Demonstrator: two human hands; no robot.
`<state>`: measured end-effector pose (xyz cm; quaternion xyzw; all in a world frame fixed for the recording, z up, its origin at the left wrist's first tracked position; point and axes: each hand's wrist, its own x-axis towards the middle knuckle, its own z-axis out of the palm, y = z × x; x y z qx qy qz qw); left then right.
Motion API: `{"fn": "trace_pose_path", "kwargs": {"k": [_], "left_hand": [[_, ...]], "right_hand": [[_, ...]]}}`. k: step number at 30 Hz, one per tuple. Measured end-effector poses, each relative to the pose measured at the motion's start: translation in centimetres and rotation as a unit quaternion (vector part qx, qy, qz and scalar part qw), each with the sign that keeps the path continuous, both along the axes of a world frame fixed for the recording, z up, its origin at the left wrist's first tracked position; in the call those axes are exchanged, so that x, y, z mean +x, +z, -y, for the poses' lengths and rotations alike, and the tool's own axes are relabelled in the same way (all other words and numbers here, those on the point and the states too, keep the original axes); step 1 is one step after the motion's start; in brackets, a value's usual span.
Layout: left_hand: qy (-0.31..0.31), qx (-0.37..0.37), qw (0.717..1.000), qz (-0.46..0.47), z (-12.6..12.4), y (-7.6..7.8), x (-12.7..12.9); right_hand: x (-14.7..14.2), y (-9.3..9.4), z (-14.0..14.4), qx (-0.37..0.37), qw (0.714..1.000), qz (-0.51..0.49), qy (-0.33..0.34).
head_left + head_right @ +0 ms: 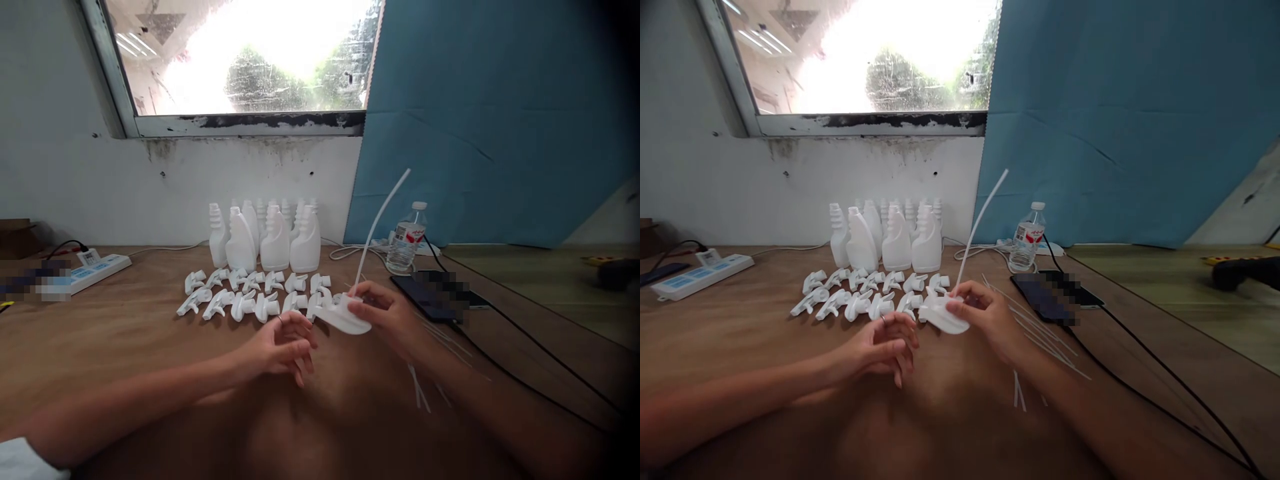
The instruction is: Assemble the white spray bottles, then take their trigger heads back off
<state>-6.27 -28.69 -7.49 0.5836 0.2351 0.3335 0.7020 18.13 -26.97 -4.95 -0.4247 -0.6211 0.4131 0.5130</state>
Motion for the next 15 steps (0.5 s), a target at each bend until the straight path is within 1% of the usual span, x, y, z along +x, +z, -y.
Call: {"fn": "trace_pose_path", "kwargs": {"k": [1,3,5,7,10,12,15], "left_hand": [[-0.026,-0.027,0.999,0.014,0.5,-0.7,0.6],[-0.049,-0.046,0.997,0.036,0.9,-1.7,1.3],[-0.042,-0.038,0.997,0.047,0.9,-2.0,1.4],[-0.022,-0.03,0.998,0.047,0.8,-2.0,1.4],[-0.006,-0.035,0.999,0.035,0.9,-1.7,1.1],[-0.01,-0.039,0.999,0.023,1.0,-1.7,1.0],[-0.034,-0.042,0.999,0.004,1.1,-1.7,0.8]], "right_hand": [[-0.6,-0.2,0.5,-0.005,1.0,0.009,0.024],[-1.6,-0.5,1.5,-0.014,0.996,0.032,0.077],[-2.3,-0.4,2.5,-0.014,0.99,0.062,0.123],[-2.6,0.0,3.1,0.01,0.984,0.096,0.15],[-2.3,0.4,3.2,0.088,0.973,0.148,0.155],[-2.1,0.4,3.0,0.135,0.964,0.171,0.15],[-1.9,0.2,3.0,0.166,0.956,0.182,0.159]]}}
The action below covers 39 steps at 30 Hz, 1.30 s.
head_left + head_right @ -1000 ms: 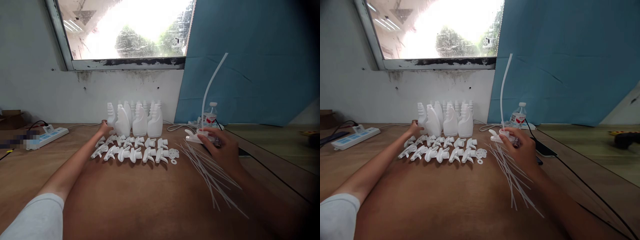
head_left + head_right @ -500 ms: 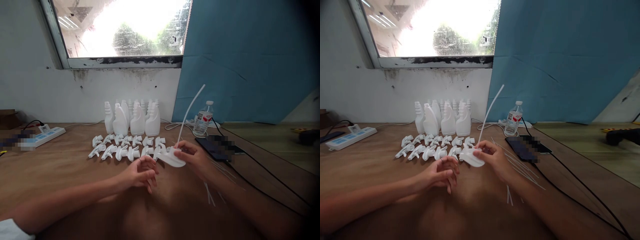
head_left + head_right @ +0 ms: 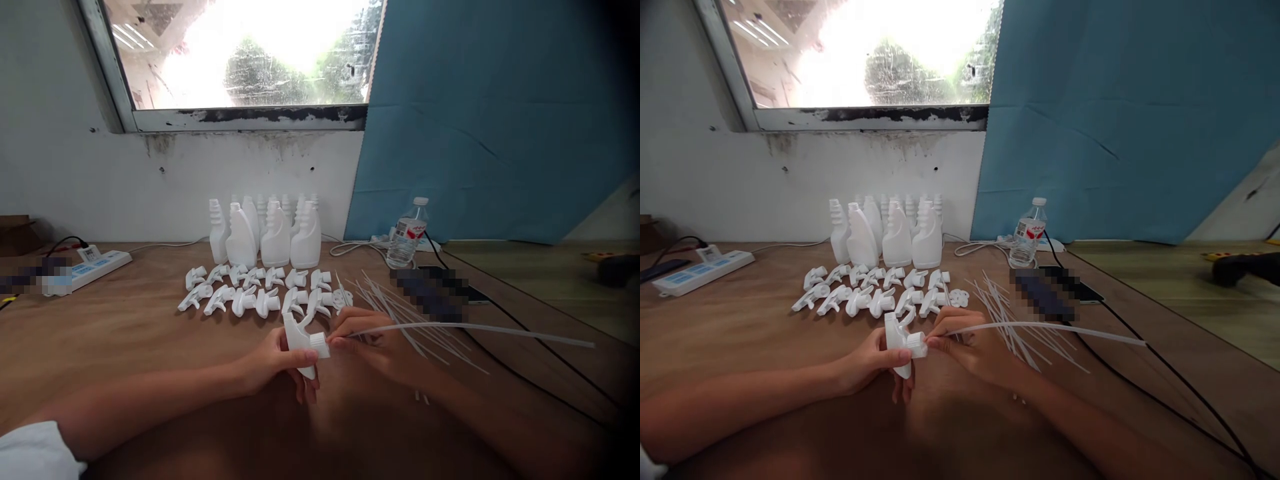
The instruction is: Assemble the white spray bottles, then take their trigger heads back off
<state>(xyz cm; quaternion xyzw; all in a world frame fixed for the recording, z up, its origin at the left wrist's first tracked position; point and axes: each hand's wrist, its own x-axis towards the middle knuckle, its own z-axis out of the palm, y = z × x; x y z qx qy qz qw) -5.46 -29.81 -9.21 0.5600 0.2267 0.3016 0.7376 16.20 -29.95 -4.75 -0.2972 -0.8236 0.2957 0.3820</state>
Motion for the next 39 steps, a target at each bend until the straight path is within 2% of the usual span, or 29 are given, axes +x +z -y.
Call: {"fn": "trace_pose_path", "kwargs": {"k": [2,4,5,7,8,9,10,12,13,15,18,21,23,24,26,28,30,33,36,39], "left_hand": [[-0.012,-0.009,1.0,-0.003,0.0,0.0,-0.2],[-0.005,-0.024,1.0,0.006,-0.1,0.0,-0.6],[0.002,-0.029,1.0,0.011,-0.2,0.0,-0.8],[0.014,-0.031,0.999,0.023,-0.6,-0.1,-1.2],[0.015,-0.027,0.999,0.027,-0.7,-0.1,-1.3],[0.012,-0.023,0.999,0.032,-0.9,-0.2,-1.3],[0.006,-0.021,0.999,0.037,-1.1,-0.2,-1.3],[0.001,-0.032,0.998,0.047,-1.3,-0.2,-1.2],[0.004,-0.044,0.998,0.05,-1.4,-0.2,-1.1],[0.011,-0.064,0.996,0.061,-1.5,-0.1,-1.1],[0.005,-0.077,0.993,0.087,-1.7,0.1,-1.4],[0.002,-0.097,0.989,0.114,-2.0,0.1,-1.7],[0.018,-0.104,0.988,0.11,-2.1,-0.1,-1.7],[0.026,-0.103,0.989,0.105,-2.1,-0.1,-1.7],[0.034,-0.101,0.99,0.092,-2.1,-0.2,-1.7],[0.031,-0.098,0.991,0.088,-2.1,-0.2,-1.6],[0.028,-0.098,0.991,0.087,-2.1,-0.2,-1.6],[0.027,-0.101,0.99,0.092,-2.1,-0.3,-1.6],[0.02,-0.098,0.99,0.095,-2.1,-0.4,-1.7],[0.016,-0.099,0.99,0.098,-2.1,-0.3,-1.7]], "right_hand": [[0.6,0.2,-0.1,0.002,1.0,0.008,0.013],[2.0,0.8,-0.8,0.015,0.999,-0.02,-0.022],[3.1,1.4,-1.4,0.032,0.995,-0.059,-0.069],[5.8,2.6,-3.0,0.076,0.962,-0.155,-0.209],[7.2,3.2,-3.9,0.094,0.951,-0.136,-0.262],[8.5,3.6,-4.7,0.086,0.95,-0.055,-0.294],[9.7,3.9,-5.5,0.048,0.951,0.053,-0.302],[11.3,3.9,-6.4,-0.079,0.928,0.24,-0.274],[11.7,3.8,-6.5,-0.138,0.91,0.301,-0.249],[12.1,3.3,-6.3,-0.231,0.878,0.368,-0.199],[11.7,3.2,-5.5,-0.282,0.85,0.411,-0.172],[10.8,3.8,-4.9,-0.227,0.855,0.396,-0.246],[10.2,4.2,-4.6,-0.174,0.876,0.343,-0.289],[10.0,4.3,-4.6,-0.146,0.895,0.307,-0.287],[9.5,4.3,-4.5,-0.094,0.937,0.237,-0.238],[9.1,3.9,-4.6,-0.054,0.958,0.205,-0.193],[8.7,3.0,-4.9,-0.015,0.955,0.22,-0.199],[8.1,1.2,-5.8,0.029,0.926,0.294,-0.235],[7.6,-0.6,-6.8,-0.004,0.901,0.36,-0.242],[7.1,-1.6,-7.3,-0.034,0.892,0.381,-0.242]]}}
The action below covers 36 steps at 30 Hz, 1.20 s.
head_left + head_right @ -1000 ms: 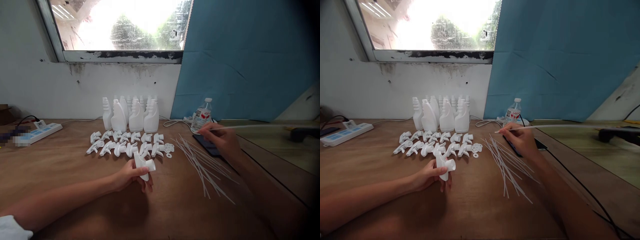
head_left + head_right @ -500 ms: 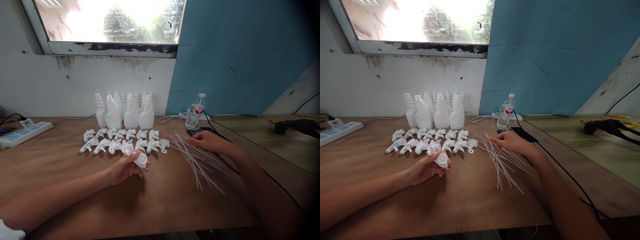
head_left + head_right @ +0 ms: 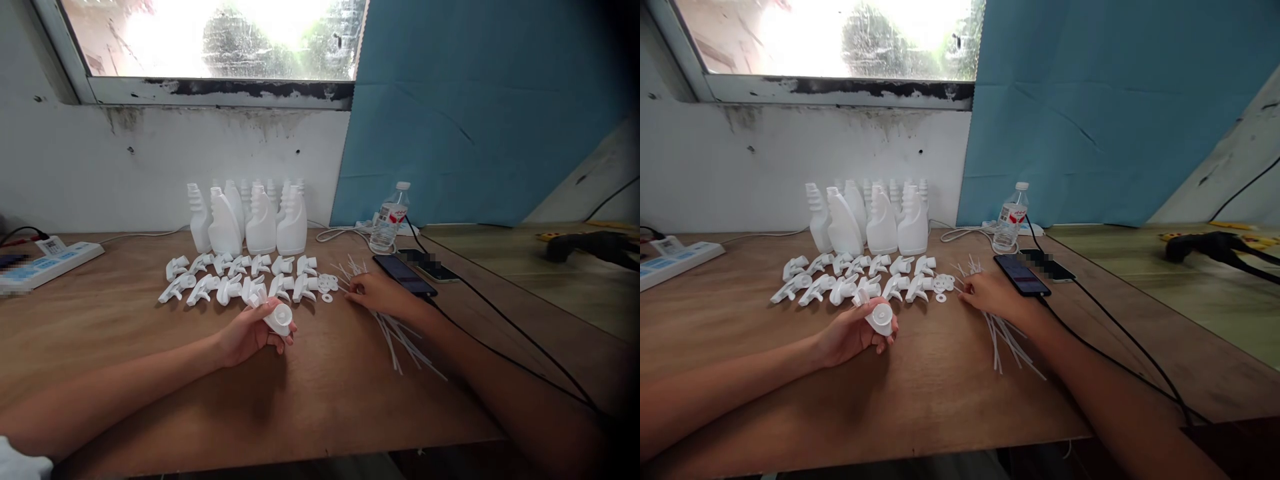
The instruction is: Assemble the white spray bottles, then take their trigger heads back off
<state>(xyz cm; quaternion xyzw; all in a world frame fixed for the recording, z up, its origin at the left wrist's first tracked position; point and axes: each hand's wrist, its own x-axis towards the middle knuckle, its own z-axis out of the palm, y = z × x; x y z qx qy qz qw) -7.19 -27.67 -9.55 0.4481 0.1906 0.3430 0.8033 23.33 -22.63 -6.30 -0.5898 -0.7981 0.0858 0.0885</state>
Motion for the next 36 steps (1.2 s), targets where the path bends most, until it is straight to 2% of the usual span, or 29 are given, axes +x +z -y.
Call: {"fn": "trace_pose_path", "kwargs": {"k": [4,10,14,16,19,23,26,29,33,36], "left_hand": [[-0.003,-0.006,1.0,0.008,0.0,0.1,0.0],[-0.006,-0.021,0.999,0.023,-0.4,-0.3,0.0],[-0.006,-0.039,0.999,0.033,-0.6,-0.3,-0.1],[-0.004,-0.051,0.998,0.036,-0.6,-0.2,0.0],[0.003,-0.056,0.998,0.035,-0.5,-0.1,0.0],[0.014,-0.054,0.998,0.03,-0.4,-0.1,0.2],[0.022,-0.046,0.998,0.023,-0.3,0.0,0.3],[0.029,-0.037,0.999,0.011,-0.2,0.2,0.4],[0.035,-0.021,0.999,0.006,-0.1,0.1,0.5],[0.04,-0.004,0.999,-0.003,0.1,0.0,0.6]], "right_hand": [[0.2,0.2,0.0,0.017,0.999,0.002,-0.029],[2.7,0.9,-0.1,0.032,0.993,0.01,-0.109],[3.0,1.7,0.1,0.102,0.986,-0.081,-0.107],[2.2,2.5,0.7,0.132,0.973,-0.165,-0.088],[0.4,3.6,2.2,0.129,0.943,-0.305,-0.023],[-1.8,3.9,4.3,0.02,0.87,-0.479,0.115],[-3.0,3.8,5.6,-0.065,0.851,-0.485,0.19],[-4.0,3.9,6.9,-0.052,0.865,-0.451,0.215],[-5.2,3.9,8.0,0.027,0.914,-0.345,0.212],[-5.6,3.3,7.8,0.088,0.924,-0.289,0.234]]}}
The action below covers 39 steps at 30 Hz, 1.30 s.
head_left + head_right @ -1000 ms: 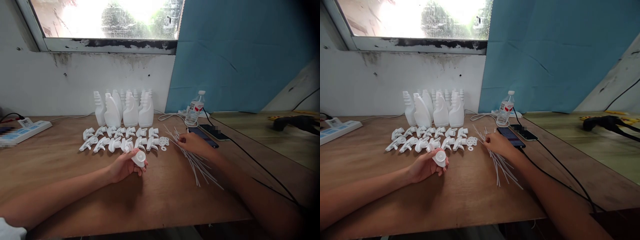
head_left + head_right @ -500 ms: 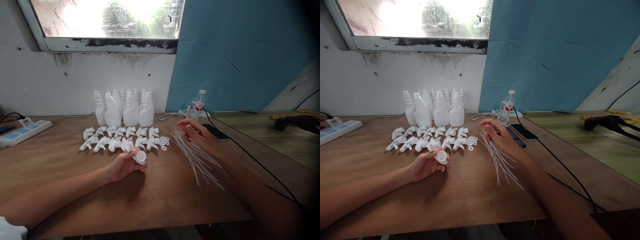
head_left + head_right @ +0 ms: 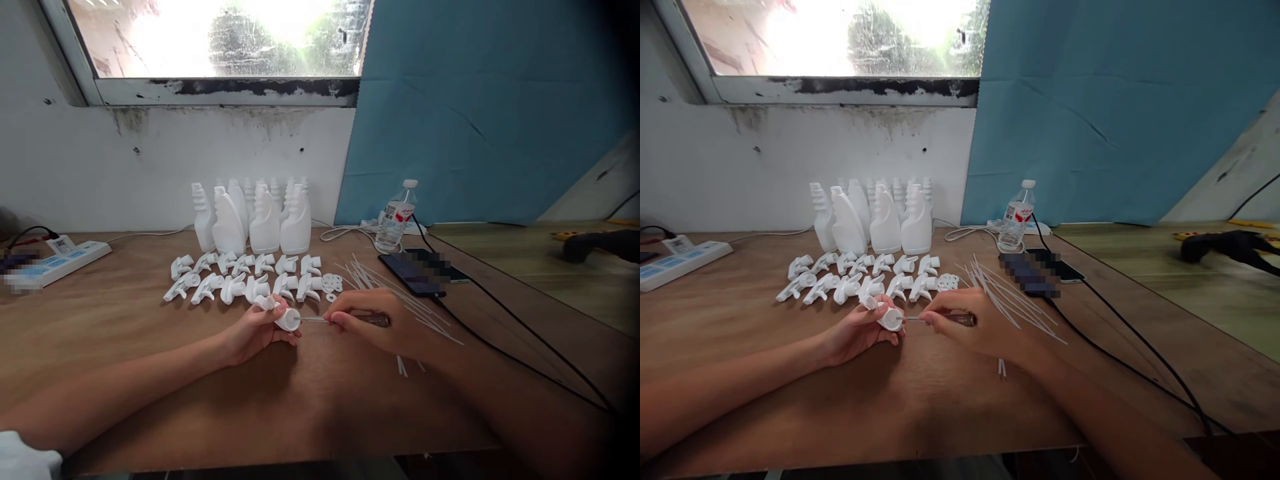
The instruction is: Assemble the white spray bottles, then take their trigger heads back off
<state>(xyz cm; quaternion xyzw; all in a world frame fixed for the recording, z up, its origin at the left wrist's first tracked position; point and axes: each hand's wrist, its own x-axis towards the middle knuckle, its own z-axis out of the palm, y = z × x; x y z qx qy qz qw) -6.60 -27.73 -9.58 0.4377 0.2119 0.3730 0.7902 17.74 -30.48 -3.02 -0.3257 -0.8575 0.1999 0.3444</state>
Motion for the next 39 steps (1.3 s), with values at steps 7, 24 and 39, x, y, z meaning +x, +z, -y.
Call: {"fn": "trace_pose_path", "kwargs": {"k": [7,24,39], "left_hand": [[0.021,0.034,0.999,-0.032,0.3,0.0,0.4],[0.023,0.026,0.999,-0.033,0.1,-0.1,0.2],[0.0,0.01,1.0,-0.025,-0.3,-0.3,0.0]], "right_hand": [[-0.3,-0.7,0.2,0.082,0.995,0.049,0.033],[-1.4,-1.0,-0.9,-0.309,0.945,-0.11,0.017],[-1.0,-2.5,-1.2,-0.22,0.964,-0.097,0.108]]}}
